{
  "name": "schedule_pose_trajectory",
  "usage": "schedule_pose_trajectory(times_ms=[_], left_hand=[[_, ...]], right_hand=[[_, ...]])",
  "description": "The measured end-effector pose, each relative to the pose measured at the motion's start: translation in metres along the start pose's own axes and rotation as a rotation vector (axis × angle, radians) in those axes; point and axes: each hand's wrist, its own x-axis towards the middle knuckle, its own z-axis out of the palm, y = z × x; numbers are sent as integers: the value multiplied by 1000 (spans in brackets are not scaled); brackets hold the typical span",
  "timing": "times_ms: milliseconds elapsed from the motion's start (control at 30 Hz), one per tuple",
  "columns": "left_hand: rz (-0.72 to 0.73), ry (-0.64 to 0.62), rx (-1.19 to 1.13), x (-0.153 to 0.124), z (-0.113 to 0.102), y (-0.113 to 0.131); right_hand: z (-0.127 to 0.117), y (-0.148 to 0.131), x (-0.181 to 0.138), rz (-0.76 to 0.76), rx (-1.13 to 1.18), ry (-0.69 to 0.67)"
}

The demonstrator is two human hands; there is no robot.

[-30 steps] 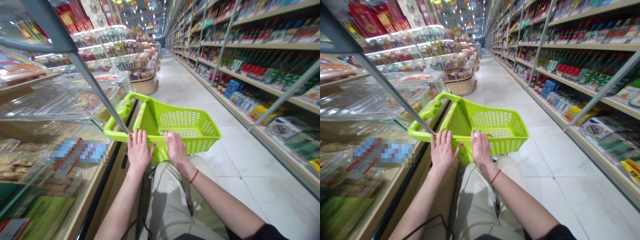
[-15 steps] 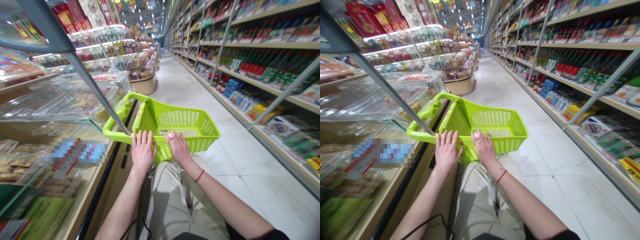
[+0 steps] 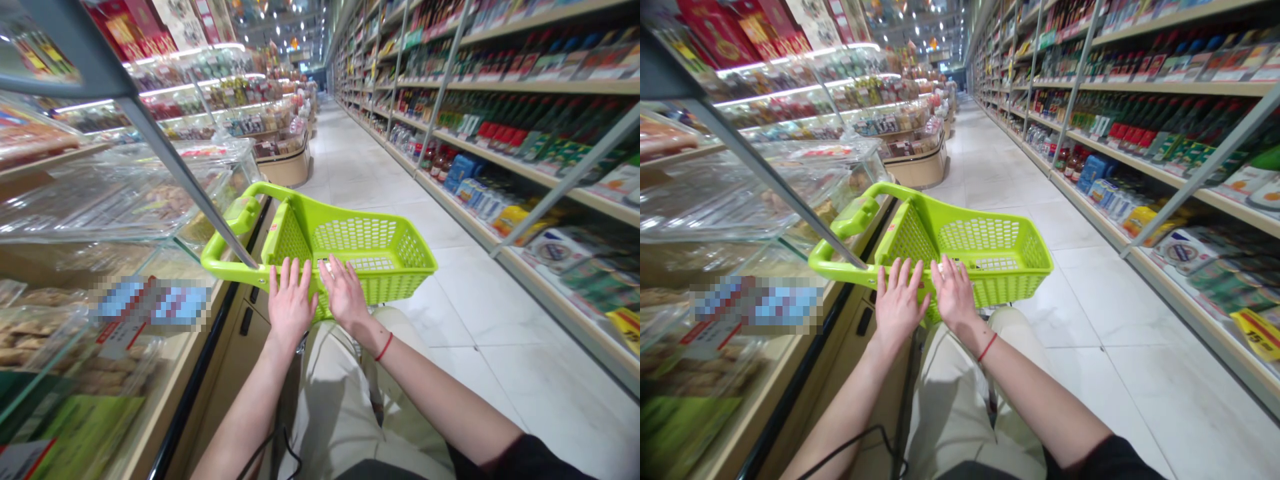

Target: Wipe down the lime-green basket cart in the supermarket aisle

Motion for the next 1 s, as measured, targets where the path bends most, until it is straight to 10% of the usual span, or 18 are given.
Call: schedule_pose_trajectory(times_ms=[567,1000], left_hand=[[10,3,-1,0,3,3],[8,15,20,-1,3,5]], right_hand=[[4,63,-38,22,-81,112],[3,6,-3,-22,-14,-19]])
